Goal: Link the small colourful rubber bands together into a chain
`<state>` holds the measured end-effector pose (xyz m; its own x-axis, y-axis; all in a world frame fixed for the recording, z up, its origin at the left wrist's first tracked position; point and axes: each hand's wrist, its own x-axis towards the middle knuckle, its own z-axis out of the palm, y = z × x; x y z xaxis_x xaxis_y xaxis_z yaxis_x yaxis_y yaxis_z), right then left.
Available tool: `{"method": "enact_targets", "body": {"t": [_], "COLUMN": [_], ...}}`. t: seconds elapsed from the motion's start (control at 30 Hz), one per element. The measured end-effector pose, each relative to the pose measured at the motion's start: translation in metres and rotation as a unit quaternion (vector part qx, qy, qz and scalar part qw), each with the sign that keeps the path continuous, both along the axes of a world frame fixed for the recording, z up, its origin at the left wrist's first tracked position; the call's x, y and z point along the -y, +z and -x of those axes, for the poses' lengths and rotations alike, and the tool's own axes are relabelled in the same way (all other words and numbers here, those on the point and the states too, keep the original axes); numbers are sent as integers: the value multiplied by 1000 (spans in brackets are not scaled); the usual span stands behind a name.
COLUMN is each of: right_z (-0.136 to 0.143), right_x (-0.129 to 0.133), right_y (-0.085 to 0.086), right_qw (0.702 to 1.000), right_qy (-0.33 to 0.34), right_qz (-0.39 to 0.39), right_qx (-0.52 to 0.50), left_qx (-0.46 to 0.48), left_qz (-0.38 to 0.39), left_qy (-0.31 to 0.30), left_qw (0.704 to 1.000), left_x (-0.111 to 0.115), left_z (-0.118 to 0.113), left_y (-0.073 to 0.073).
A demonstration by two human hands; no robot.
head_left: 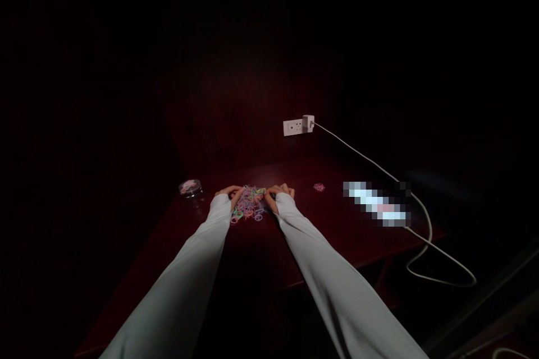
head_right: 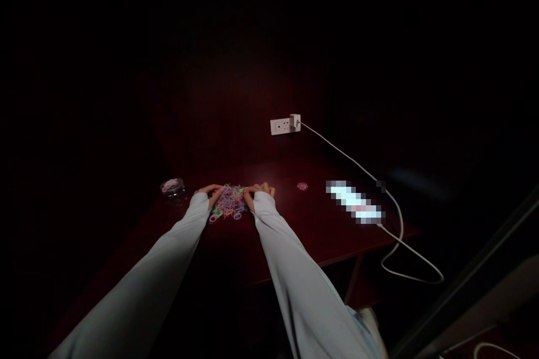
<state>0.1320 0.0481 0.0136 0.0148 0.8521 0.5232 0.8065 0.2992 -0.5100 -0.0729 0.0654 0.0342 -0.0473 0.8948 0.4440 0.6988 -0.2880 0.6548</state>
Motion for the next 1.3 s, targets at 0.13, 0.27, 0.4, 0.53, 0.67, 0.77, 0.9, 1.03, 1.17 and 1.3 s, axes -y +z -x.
{"method": "enact_targets", "body": {"t": [0.13, 0.27, 0.4, 0.53, 0.67, 0.77, 0.9, 1.03, 1.17, 1.3], "right_z": [0, 1, 1, 1, -1, -2, -2, -2, -1, -1], "right_x": [2, 4, 7, 11, 11, 11, 14, 14, 10, 7], "right_y": [3, 5, 7, 10, 12, 13, 15, 14, 9, 6], "right_qw": [1000, 1000, 999, 998, 995, 994, 992, 992, 991, 991], "right_qy": [4, 5, 17, 41, 83, 92, 102, 113, 119, 117], "right_qz": [12, 25, 29, 45, 54, 61, 72, 63, 46, 34], "right_qx": [-4, -9, -18, -17, -12, -17, -11, 9, 46, 55], "left_qx": [15, 24, 17, 13, -2, -20, -33, -55, -88, -98], "left_qz": [3, 2, 5, 2, 4, 8, -7, 4, -1, -33], "left_qy": [5, -1, 3, -6, -2, 6, -4, 17, 24, 22], "left_qw": [1000, 1000, 1000, 1000, 1000, 1000, 999, 998, 996, 994], "left_x": [-2, -3, -3, -2, -2, -4, -5, -5, 1, 8], "left_z": [0, 0, 0, 1, 1, 2, 4, 2, -2, -4], "left_y": [-2, -2, -2, -2, -2, -3, -5, -5, -2, 1]}}
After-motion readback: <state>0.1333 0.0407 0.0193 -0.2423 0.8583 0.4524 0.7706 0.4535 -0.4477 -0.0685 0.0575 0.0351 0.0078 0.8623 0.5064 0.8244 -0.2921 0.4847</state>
